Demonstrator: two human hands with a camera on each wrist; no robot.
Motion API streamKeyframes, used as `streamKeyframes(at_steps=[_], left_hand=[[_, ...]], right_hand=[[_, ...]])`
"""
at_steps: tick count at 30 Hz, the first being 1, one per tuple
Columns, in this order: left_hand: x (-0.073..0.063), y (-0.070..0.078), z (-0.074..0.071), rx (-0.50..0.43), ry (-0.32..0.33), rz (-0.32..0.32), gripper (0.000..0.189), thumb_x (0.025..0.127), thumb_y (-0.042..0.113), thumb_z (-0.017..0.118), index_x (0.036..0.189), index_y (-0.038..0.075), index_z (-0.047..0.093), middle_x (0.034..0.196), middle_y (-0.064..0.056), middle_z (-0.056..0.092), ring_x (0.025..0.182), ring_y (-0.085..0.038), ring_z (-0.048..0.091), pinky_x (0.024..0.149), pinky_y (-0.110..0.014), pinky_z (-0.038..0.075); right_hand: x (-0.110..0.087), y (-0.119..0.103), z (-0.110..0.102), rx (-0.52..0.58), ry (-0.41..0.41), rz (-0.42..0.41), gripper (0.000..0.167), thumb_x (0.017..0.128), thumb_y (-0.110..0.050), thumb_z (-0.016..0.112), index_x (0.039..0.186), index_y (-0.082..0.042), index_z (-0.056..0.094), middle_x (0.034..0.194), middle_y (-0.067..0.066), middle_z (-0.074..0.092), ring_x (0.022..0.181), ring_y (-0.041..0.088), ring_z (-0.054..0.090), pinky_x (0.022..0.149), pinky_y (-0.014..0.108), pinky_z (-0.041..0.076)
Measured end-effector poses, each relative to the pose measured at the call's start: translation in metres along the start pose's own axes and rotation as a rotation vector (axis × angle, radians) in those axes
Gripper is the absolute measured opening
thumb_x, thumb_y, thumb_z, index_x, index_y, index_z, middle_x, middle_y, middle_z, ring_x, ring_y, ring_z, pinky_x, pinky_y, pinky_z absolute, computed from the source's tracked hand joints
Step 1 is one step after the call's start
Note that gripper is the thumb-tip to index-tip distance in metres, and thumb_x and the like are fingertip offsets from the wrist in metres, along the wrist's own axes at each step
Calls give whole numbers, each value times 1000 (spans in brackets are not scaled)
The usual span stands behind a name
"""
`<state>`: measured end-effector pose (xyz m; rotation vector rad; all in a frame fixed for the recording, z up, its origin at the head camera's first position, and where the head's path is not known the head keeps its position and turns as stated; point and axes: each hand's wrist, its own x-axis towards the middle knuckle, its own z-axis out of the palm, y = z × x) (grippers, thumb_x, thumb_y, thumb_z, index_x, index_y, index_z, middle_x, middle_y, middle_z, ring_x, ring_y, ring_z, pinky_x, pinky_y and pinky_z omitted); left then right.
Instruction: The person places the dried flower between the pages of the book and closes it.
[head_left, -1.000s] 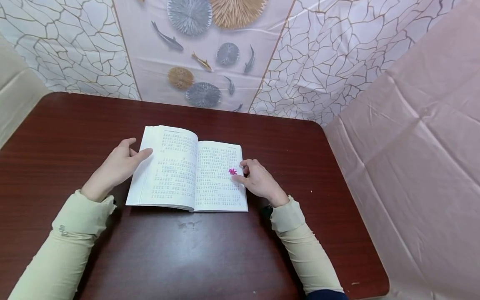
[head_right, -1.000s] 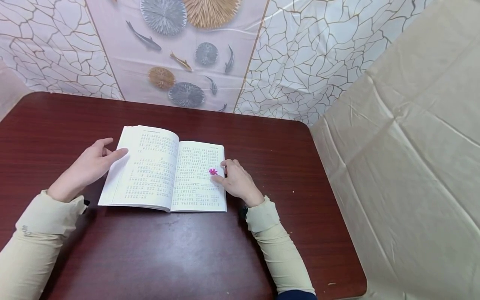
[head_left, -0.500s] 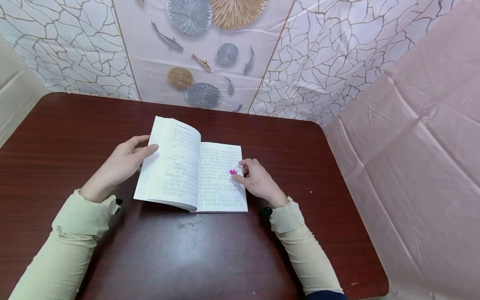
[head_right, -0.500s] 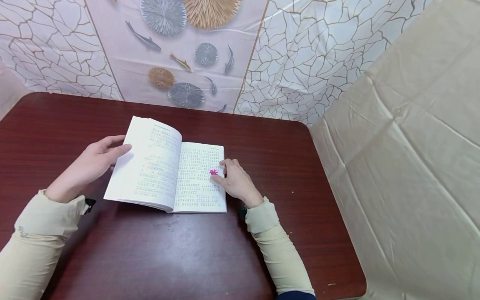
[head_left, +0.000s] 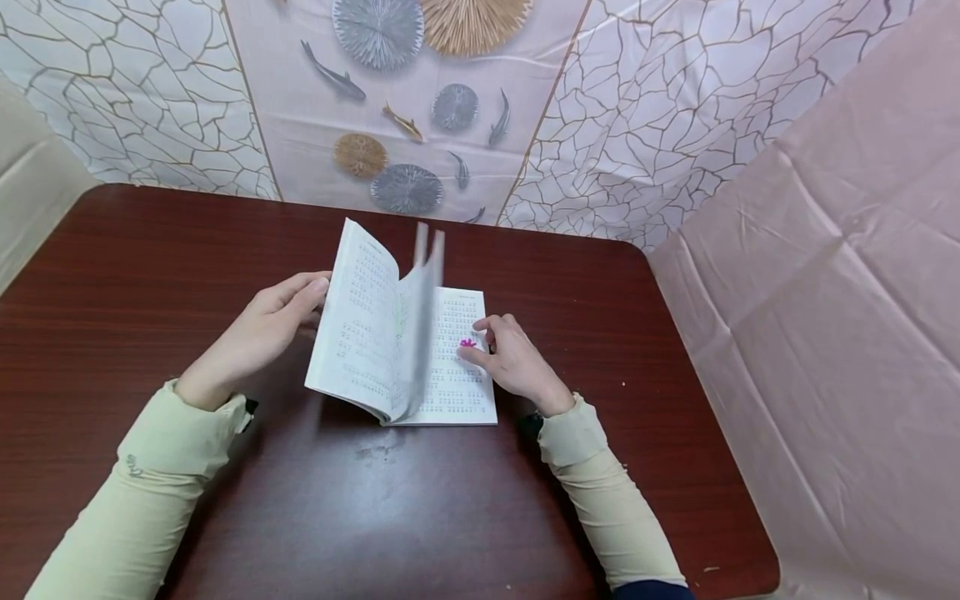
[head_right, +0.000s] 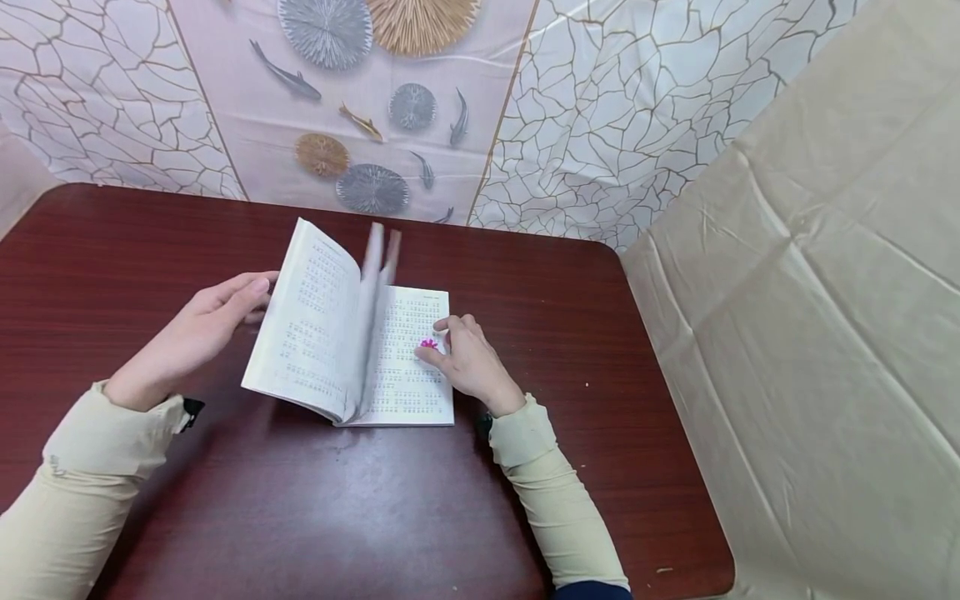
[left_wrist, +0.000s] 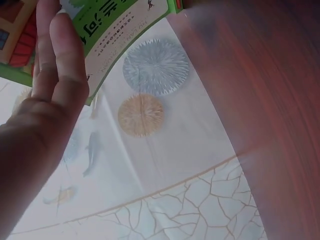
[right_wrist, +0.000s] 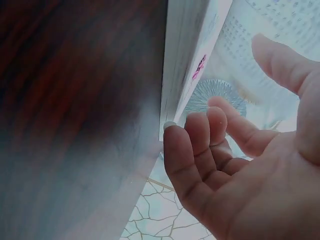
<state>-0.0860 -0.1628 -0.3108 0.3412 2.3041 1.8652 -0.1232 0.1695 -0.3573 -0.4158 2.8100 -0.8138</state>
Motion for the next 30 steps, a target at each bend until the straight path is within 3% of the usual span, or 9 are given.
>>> streamKeyframes(at_steps=[6,15,20,30], left_hand=[[0,1,8,-63,-47,78,50,107,33,37,141,-3,44,102,-20,64,87,-19,67,77,-33,55],[1,2,18,-75,-103,81,47,107,31,38,138,-3,47,101,-22,64,87,-26,66,80,-36,55],[2,4,27,14,-146,82,44,107,29,38,137,-1,49,102,-20,66,89,-26,67,82,-44,53],[2,8,42,90,-285,61,45,106,32,40,140,3,46,116,-14,66,102,-25,66,96,-51,45]], right_hand=[[0,3,-2,-57,-3,-50,24,93,-17,60,114,-5,58,103,9,48,96,23,40,85,34,39],[-2,-1,-7,-26,5,-18,39,92,-16,62,127,-1,55,113,13,47,101,24,41,91,37,39],[-3,2,-11,24,14,-9,40,91,-17,65,127,-1,55,119,14,49,109,29,44,95,39,39],[-9,9,-19,79,7,-74,23,98,-12,58,120,-5,61,108,6,58,90,20,55,75,33,48]])
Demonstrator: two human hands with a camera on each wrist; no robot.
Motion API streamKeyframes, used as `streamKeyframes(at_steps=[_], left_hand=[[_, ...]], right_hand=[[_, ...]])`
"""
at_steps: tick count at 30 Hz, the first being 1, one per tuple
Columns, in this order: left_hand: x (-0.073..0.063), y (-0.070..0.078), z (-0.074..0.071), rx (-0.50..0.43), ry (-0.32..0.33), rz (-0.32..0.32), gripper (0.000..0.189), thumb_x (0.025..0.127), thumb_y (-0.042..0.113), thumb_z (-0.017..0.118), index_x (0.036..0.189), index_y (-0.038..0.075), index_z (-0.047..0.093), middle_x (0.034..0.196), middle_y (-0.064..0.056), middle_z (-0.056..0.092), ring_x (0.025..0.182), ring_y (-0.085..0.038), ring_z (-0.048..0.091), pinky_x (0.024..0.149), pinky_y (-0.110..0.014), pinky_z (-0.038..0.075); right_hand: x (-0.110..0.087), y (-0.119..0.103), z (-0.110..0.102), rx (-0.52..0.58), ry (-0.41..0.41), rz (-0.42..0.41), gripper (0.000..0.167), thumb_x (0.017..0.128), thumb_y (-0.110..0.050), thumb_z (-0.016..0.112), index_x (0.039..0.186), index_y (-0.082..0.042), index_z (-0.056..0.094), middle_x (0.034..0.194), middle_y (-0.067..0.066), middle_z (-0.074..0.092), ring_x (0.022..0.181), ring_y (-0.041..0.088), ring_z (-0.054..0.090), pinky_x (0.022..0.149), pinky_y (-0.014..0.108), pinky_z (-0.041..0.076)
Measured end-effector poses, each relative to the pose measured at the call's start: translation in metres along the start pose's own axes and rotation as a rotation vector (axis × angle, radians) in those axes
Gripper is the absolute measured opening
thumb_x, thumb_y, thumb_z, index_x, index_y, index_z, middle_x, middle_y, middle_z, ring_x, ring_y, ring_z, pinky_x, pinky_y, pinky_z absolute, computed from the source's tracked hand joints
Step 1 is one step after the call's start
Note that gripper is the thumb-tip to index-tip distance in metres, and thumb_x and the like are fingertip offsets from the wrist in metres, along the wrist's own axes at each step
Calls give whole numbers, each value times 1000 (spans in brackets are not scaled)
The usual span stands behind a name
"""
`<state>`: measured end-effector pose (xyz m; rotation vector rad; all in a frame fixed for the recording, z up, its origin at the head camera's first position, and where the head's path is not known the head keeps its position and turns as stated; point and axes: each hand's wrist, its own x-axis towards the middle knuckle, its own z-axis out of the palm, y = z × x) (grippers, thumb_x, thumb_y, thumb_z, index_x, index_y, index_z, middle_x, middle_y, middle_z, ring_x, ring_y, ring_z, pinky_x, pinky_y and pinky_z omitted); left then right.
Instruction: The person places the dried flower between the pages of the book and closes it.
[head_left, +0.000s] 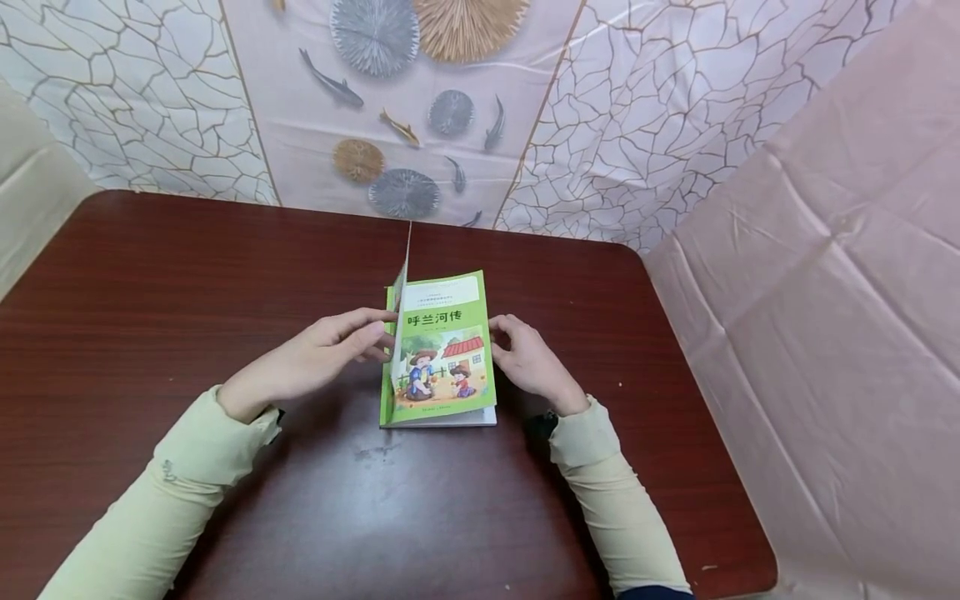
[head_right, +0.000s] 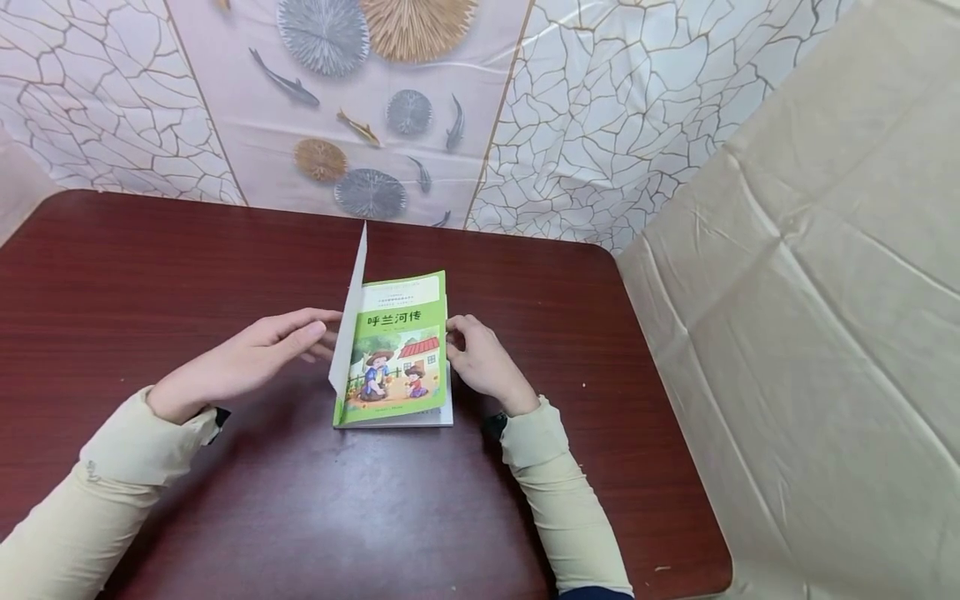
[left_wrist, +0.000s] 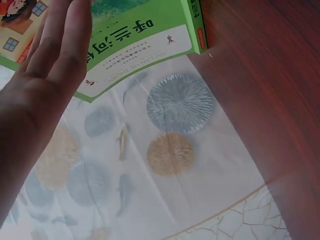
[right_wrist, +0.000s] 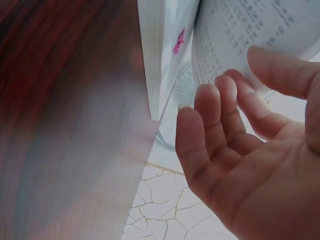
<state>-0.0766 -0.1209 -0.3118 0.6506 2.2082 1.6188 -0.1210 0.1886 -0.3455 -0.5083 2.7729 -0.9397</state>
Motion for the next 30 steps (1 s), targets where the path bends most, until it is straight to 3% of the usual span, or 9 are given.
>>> streamKeyframes(at_steps=[5,9,16,20,25,30], left_hand=[[1,2,7,154,-51,-31,51,103,45,44,142,12,47,128,-6,61,116,-18,59,102,-45,40],[2,4,13,246,-97,-46,58,101,48,46,144,11,45,127,-2,61,118,-14,56,100,-41,43],[3,5,19,298,-150,-40,61,99,49,50,145,9,43,131,-5,59,119,-18,56,99,-45,44],[4,5,22,314,-160,-60,62,98,51,51,145,11,43,136,-6,55,122,-20,53,102,-46,41],[4,4,26,355,-166,-64,65,97,52,52,145,9,43,135,-4,56,119,-20,54,101,-42,41],[5,3,29,378,-182,-84,65,97,50,53,146,10,41,133,-3,56,117,-18,55,99,-40,41]], right_hand=[[-1,2,-5,47,-28,-8,22,102,-19,51,116,-7,64,111,5,62,90,20,57,77,34,48],[0,5,-7,95,-67,8,25,104,-20,45,115,-8,64,111,6,64,96,19,61,85,36,49],[0,8,-9,253,-130,100,36,107,-25,36,111,-4,66,99,10,65,90,28,62,83,44,49],[1,8,-9,323,-128,154,49,106,-40,35,110,-2,67,97,13,65,88,32,62,84,49,49],[1,7,-9,354,-129,194,77,99,-64,27,115,0,65,98,15,66,87,34,62,84,46,50],[1,9,-8,351,-127,200,76,99,-64,28,114,0,66,94,15,67,84,34,62,82,44,50]])
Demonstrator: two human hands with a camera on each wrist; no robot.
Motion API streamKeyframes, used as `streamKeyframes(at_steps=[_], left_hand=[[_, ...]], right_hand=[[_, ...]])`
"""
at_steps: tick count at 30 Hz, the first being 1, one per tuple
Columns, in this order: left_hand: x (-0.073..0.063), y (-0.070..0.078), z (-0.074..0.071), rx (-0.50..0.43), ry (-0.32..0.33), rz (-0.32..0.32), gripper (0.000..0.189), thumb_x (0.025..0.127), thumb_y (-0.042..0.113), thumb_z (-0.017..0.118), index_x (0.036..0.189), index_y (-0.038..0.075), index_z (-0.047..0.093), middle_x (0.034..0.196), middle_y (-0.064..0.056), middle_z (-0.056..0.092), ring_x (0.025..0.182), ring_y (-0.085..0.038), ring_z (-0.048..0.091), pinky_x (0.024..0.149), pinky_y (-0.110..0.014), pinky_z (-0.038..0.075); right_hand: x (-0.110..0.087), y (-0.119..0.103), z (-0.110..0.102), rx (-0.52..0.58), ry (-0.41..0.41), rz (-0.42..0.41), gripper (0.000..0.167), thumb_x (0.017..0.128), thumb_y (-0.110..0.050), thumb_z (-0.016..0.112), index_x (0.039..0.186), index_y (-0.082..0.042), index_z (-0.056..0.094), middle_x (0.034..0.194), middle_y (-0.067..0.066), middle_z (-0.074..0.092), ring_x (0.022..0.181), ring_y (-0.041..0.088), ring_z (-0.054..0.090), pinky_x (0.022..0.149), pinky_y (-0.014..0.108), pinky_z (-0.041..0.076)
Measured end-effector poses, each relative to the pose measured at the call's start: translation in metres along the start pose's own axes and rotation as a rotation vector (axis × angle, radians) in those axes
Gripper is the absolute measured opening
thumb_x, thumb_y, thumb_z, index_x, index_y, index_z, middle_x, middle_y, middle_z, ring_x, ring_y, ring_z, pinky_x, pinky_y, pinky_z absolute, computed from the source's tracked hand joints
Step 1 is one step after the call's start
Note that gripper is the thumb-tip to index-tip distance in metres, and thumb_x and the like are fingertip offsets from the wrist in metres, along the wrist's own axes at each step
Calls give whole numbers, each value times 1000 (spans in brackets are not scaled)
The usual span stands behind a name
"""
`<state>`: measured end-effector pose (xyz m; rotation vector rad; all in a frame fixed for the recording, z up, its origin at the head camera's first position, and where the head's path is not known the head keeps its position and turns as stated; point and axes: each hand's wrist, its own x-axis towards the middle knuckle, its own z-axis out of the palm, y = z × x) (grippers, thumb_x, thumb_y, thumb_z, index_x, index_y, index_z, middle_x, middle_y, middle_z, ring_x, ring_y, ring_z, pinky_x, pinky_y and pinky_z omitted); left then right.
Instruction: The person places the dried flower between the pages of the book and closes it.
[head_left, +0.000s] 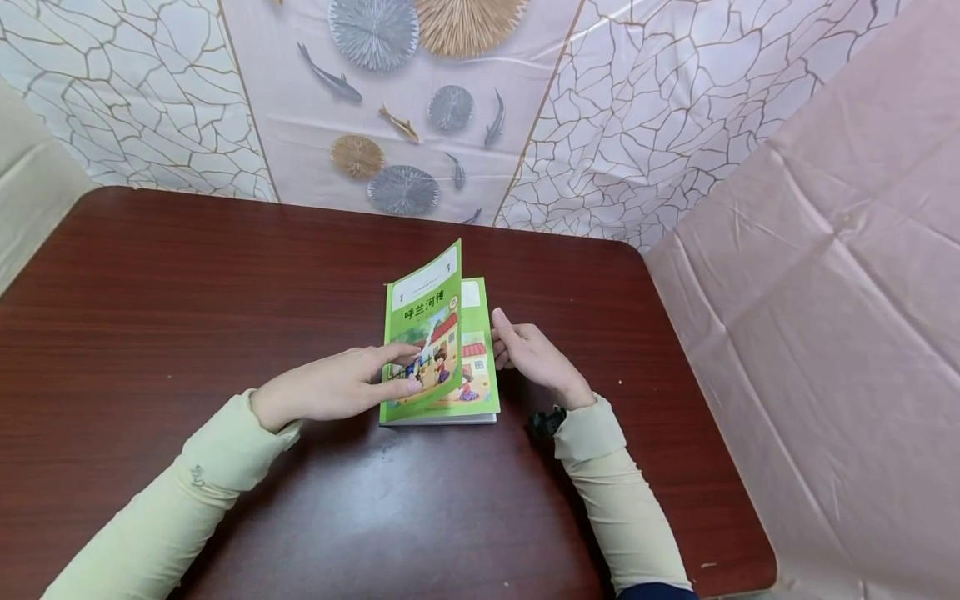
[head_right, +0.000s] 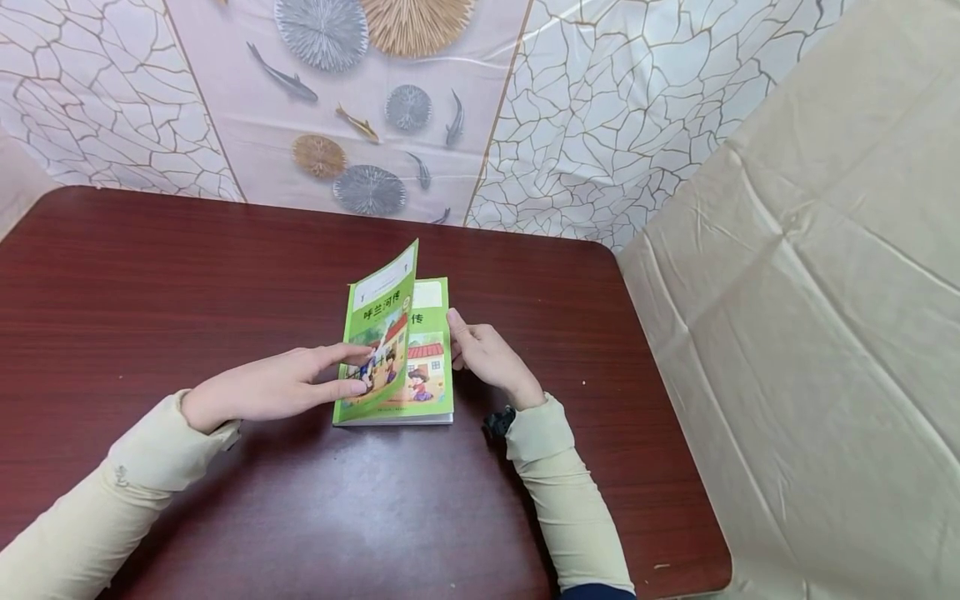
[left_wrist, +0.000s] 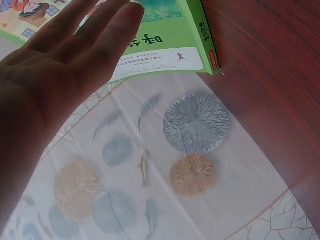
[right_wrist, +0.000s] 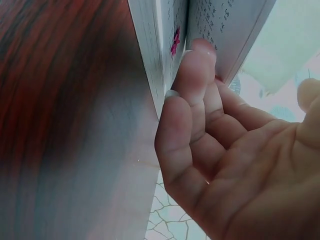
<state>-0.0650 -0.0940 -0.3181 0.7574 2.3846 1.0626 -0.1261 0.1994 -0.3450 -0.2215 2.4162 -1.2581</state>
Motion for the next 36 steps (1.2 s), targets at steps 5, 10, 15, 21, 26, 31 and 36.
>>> streamKeyframes(at_steps=[5,10,15,21,26,31,36], left_hand=[[2,-1,3,1,-24,-11,67,97,49,54,149,10,37,135,-3,56,116,-16,55,99,-38,42],[4,-2,5,20,-32,-9,71,96,52,54,150,10,36,132,-3,58,108,-11,57,96,-36,43],[5,-2,7,23,-31,-25,70,95,51,56,150,10,36,130,-3,58,104,-11,56,93,-35,43],[6,-1,9,17,-30,-14,69,96,48,57,150,10,37,134,-4,53,112,-17,54,97,-38,42],[6,-1,11,15,-36,3,70,96,47,57,151,10,35,134,-4,53,113,-18,53,98,-39,41],[6,2,11,35,-43,-7,70,96,45,57,152,11,33,140,-6,49,119,-19,51,101,-40,40],[6,2,14,59,-71,-39,74,96,51,55,154,15,28,142,-7,49,122,-19,51,102,-41,39]], right_hand=[[0,2,1,-3,2,-2,69,101,-59,32,110,0,68,90,14,67,81,31,61,80,45,50],[0,3,1,-12,9,2,69,100,-59,33,109,-1,68,90,14,67,81,31,62,80,47,50],[0,3,0,-7,12,22,73,98,-64,34,106,0,69,92,16,67,83,34,63,83,48,50],[-2,-4,-1,22,-5,54,63,103,-52,35,117,1,66,98,23,66,89,42,63,87,53,48],[-2,0,1,-9,38,58,67,98,-61,39,111,-2,68,92,19,66,84,38,64,85,49,49],[-1,2,2,-29,66,37,66,97,-63,39,104,-4,69,87,16,66,80,34,64,80,46,50],[-1,3,2,-39,76,36,64,97,-61,40,100,-4,68,87,16,66,78,33,64,78,44,51]])
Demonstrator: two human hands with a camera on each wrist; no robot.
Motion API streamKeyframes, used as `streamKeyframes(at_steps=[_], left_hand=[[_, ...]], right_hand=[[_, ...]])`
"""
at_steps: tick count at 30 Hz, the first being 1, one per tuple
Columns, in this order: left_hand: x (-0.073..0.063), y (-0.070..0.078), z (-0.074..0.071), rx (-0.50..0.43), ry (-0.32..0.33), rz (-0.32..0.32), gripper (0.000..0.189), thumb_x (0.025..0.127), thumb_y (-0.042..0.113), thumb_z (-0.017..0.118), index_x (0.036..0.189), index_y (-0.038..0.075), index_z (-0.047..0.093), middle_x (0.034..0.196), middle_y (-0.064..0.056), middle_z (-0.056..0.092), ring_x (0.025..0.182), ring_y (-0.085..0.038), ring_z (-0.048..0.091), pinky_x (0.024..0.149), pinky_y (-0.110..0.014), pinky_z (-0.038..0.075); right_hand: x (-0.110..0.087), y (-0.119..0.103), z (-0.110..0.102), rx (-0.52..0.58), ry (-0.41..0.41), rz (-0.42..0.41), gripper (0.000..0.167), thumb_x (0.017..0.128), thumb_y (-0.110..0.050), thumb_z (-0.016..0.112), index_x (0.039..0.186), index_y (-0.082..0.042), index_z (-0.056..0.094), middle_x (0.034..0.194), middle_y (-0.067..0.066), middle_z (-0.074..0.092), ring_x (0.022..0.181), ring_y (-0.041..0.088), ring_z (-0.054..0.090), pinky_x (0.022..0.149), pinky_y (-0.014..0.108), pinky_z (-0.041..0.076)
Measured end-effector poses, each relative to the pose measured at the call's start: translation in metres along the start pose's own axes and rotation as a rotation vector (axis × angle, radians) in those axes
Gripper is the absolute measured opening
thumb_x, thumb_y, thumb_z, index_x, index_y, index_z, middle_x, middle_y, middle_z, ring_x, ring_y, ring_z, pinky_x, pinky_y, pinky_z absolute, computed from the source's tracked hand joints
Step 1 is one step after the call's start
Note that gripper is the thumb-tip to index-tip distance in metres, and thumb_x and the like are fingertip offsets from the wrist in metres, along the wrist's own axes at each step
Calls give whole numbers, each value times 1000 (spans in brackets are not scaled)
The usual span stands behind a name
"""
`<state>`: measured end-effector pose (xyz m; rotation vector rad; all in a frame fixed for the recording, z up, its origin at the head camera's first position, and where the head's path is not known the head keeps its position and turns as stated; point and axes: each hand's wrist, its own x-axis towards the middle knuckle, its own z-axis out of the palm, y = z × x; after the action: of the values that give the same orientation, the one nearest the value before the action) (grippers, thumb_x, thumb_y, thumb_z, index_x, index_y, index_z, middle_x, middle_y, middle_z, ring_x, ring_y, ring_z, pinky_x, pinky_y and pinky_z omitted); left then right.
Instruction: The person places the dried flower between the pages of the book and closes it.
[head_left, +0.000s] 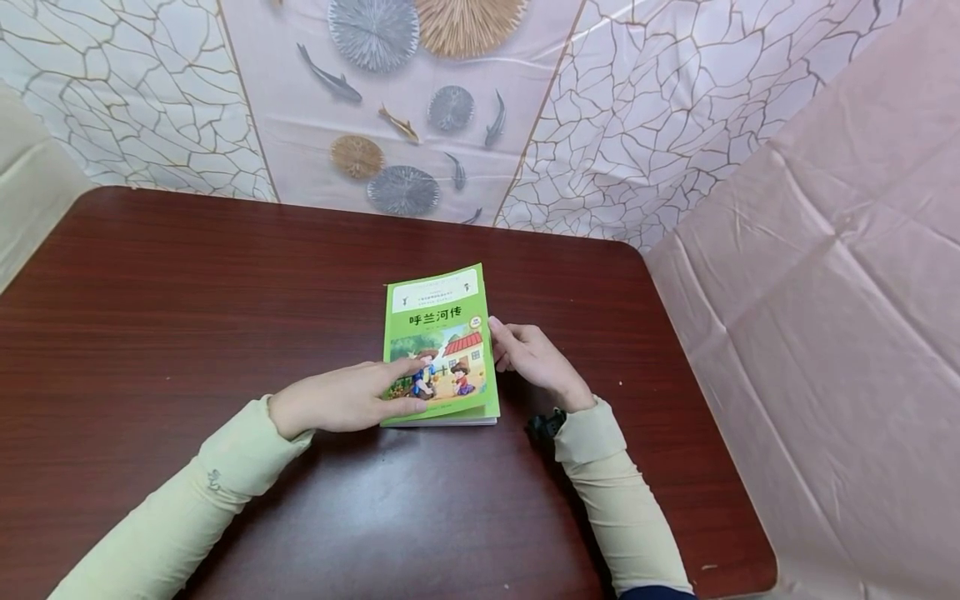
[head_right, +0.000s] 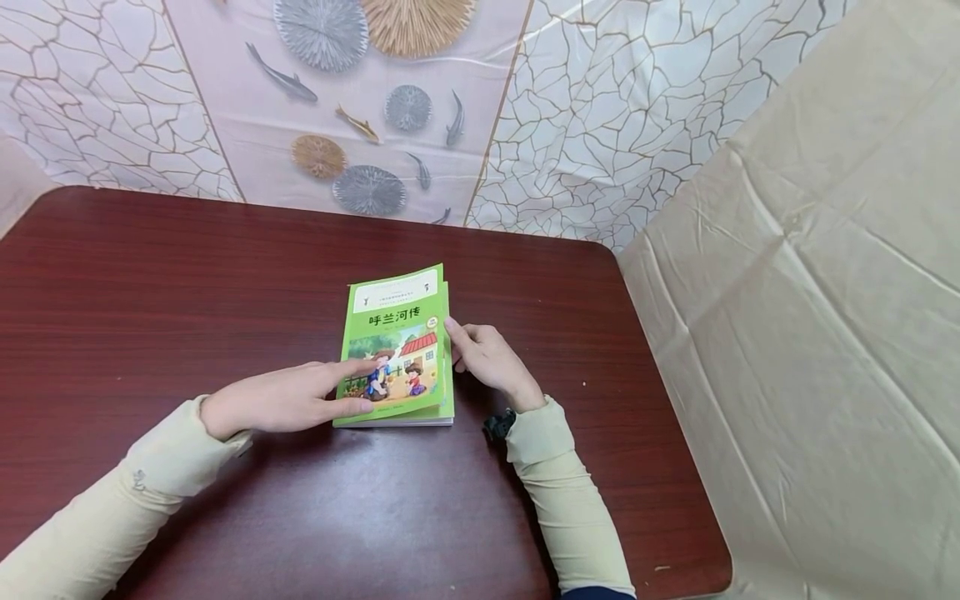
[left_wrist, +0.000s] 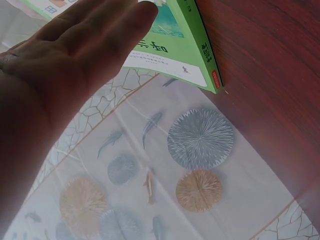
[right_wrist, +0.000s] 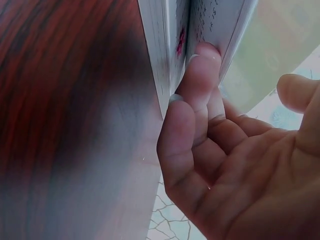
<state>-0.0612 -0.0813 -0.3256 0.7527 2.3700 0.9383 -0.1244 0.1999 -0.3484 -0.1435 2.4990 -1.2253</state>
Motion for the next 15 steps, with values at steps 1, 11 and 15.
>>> streamKeyframes(at_steps=[1,11,15], left_hand=[[0,0,0,2,-6,-7,75,95,53,55,155,16,27,141,-7,49,121,-19,51,102,-41,39],[1,-2,2,7,-15,11,77,95,52,55,155,15,25,144,-7,47,123,-18,50,103,-40,39],[1,-2,3,8,-19,21,76,96,49,56,155,15,24,141,-8,50,120,-17,52,102,-39,40]], right_hand=[[0,0,0,-1,0,0,63,98,-61,40,100,-4,68,87,16,66,78,33,64,78,44,51],[0,1,0,42,-29,-18,75,97,-66,32,115,-1,65,90,19,65,79,34,63,79,46,52],[0,0,0,43,-19,-8,74,96,-66,33,113,-2,66,89,19,65,79,36,63,79,47,52]])
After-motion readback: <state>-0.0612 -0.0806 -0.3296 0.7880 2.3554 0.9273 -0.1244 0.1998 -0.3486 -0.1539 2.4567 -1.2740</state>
